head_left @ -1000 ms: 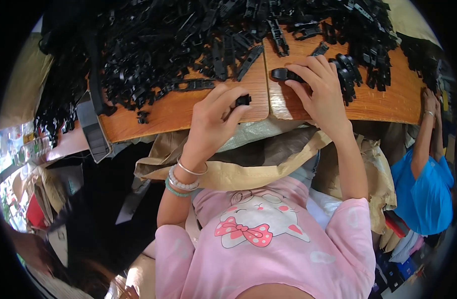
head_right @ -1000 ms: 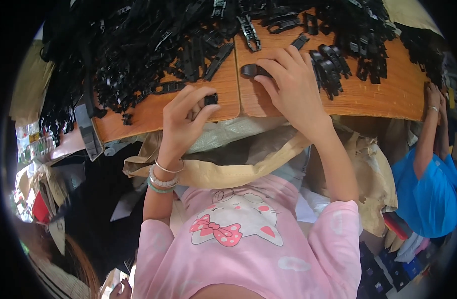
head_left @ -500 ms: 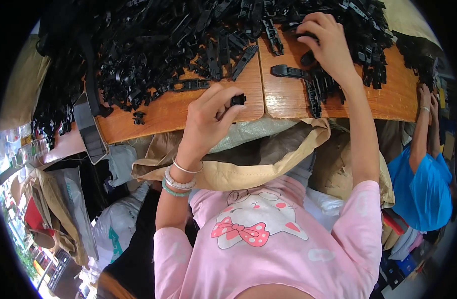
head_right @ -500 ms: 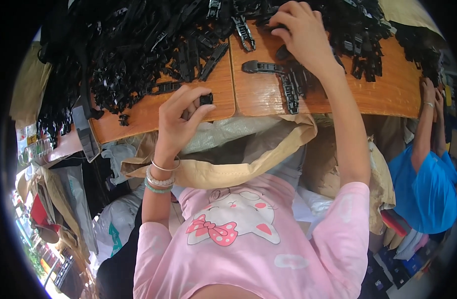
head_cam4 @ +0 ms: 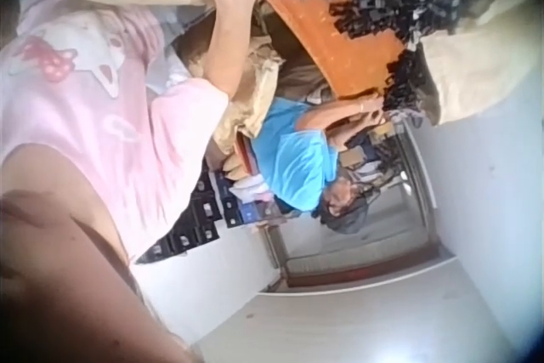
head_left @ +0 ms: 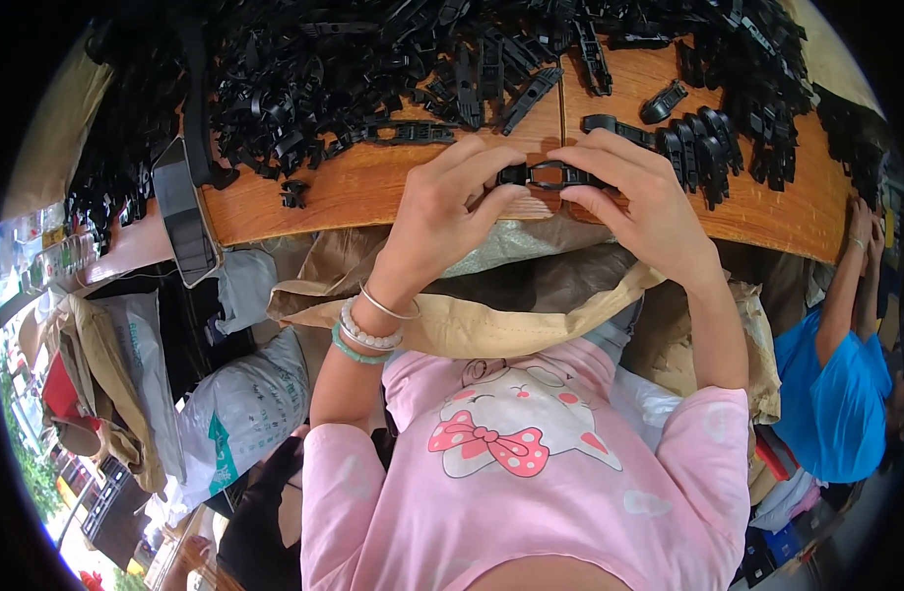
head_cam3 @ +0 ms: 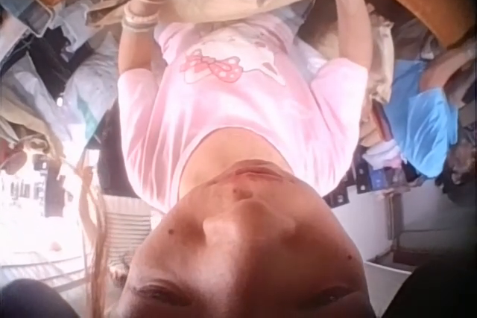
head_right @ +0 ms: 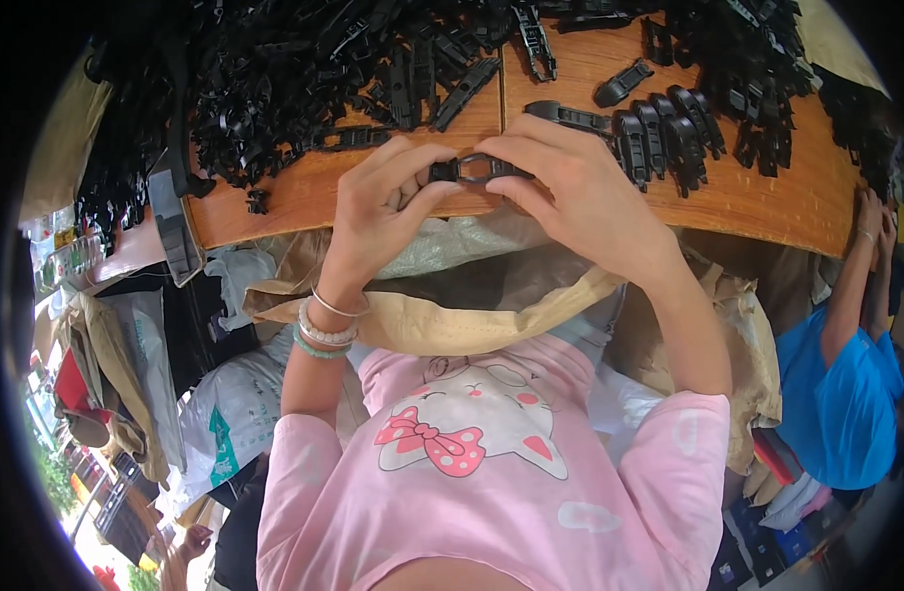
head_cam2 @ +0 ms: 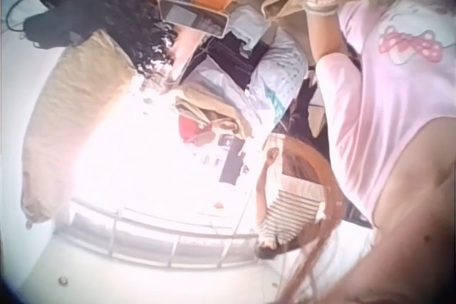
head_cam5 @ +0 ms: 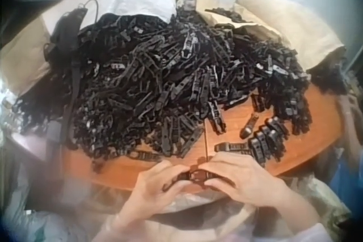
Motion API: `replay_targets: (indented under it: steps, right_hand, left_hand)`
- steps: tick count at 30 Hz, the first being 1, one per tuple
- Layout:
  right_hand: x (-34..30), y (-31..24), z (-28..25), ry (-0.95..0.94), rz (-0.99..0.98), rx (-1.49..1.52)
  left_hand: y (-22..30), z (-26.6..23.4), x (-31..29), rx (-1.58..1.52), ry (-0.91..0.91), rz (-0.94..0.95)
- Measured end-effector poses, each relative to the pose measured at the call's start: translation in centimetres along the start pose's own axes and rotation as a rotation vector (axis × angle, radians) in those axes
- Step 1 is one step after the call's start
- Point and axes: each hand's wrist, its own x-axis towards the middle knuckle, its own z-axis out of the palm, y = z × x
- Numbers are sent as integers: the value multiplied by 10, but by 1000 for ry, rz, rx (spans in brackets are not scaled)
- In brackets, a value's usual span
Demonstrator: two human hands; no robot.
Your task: The person assembles small black plastic buckle components by hand, snapping them together at a workstation.
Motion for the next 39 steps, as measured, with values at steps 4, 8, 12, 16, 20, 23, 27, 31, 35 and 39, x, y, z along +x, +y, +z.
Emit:
replay_targets:
  steps: [4,8,12,16,20,23,27,31,35,39]
  right_hand:
    - [3,-6,-2,-14,23,-32]
    - [8,-17,-4,-81,34,-153]
    - [16,-32,-7,-199,-20,-393]
    - [17,-34,1,-232,-12,-440]
    - [5,-26,13,-26,-35,-451]
    - [-13,-17,19,162,46,-254]
    - [-32,-22,17,246,160,100]
    - [-37,-21,23,256,128,138]
    - [-35,-24,18,228,16,210]
    - [-38,-24,18,189,-36,241]
  left_hand:
    - [2,-1,1,-8,-13,-9]
    - [-1,-3,-1,-29,-30,-28]
    - [-1,-1,1,-45,-21,3]
    - [1,-2,3,-30,-25,-10]
    - [4,-3,1,-5,-19,-52]
    - [4,0,0,26,12,-22]
    - [19,5,-11,-184,215,-309]
    - [36,-2,-23,-816,-186,-546]
    - [32,3,-29,-1712,-309,-476]
    - [49,-3,-35,-1060,-300,-526]
